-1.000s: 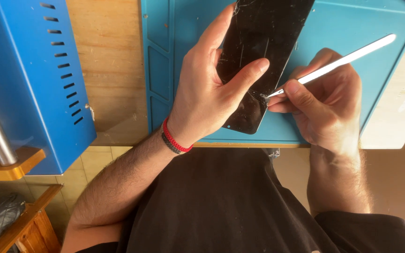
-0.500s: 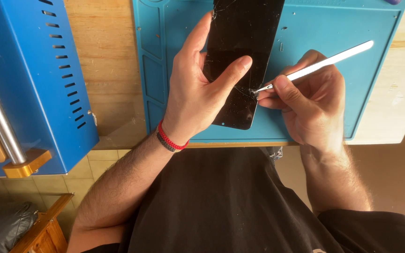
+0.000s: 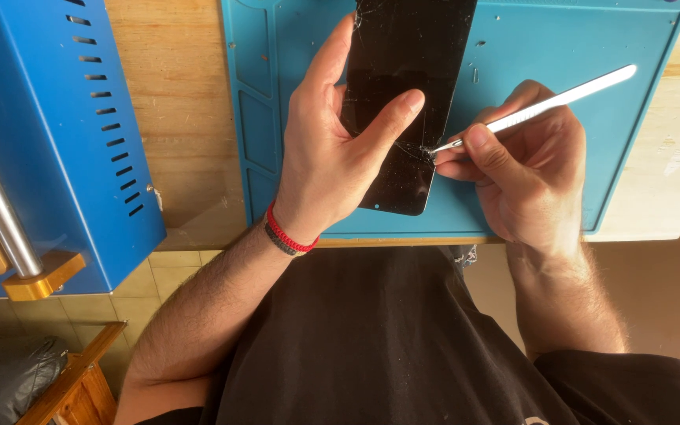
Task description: Removing broken glass from a smartphone screen using a scalpel and cleaning the surface with a toothbrush.
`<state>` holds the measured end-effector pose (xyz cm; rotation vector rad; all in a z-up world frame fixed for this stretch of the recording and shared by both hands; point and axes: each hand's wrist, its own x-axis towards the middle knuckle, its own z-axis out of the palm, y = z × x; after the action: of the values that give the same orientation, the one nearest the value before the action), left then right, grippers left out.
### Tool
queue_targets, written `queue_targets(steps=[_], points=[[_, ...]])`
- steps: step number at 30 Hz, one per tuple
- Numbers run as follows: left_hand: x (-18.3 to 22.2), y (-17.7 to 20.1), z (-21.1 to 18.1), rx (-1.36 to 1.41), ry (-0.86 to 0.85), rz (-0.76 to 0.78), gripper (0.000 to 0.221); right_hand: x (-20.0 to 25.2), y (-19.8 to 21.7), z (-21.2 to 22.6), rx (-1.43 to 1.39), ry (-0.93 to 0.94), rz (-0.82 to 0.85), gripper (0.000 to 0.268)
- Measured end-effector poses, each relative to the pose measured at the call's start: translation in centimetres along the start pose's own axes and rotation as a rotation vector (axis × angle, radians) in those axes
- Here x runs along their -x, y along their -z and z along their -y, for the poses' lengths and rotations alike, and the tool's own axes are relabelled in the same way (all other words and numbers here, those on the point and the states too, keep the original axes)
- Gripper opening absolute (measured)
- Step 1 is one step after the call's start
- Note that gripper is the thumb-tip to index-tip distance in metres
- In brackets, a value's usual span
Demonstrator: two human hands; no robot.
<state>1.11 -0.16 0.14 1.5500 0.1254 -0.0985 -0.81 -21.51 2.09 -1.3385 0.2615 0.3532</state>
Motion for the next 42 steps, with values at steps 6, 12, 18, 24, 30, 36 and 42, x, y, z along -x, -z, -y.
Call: queue_targets(steps=[6, 12, 18, 24, 30, 36, 42], points=[[0.0, 0.0, 0.2, 0.026, -0.026, 0.004, 0.074, 0.4, -0.7, -0.2, -0.009, 0.064, -0.061, 0.022], [0.1, 0.0, 0.0, 0.053, -0.035, 0.024, 0.071, 0.2, -0.2, -0.2, 0.001, 0.053, 0.004, 0.021], [0.2, -0.1, 0.1, 0.056, -0.007, 0.013, 0.073, 0.1, 0.0, -0.3, -0.004, 0.03, -0.006, 0.019], [0.7, -0.4, 0.8, 0.016, -0.041, -0.028, 0.075, 0.3, -0.5, -0.5, 0.04, 0.054, -0.041, 0.023], [1.0, -0.4, 1.0, -0.031, -0.069, -0.044, 0.076, 0.5, -0.2, -0.9, 0.087, 0.173, 0.069, 0.028], [1.0, -0.3, 0.4, 0.03, -0.051, -0.008, 0.073, 1.0, -1.6, -1.1, 0.203, 0.296, -0.094, 0.029], [0.7, 0.2, 0.7, 0.039, -0.062, 0.055, 0.069, 0.9, -1.7, -1.2, 0.278, 0.336, -0.071, 0.032]])
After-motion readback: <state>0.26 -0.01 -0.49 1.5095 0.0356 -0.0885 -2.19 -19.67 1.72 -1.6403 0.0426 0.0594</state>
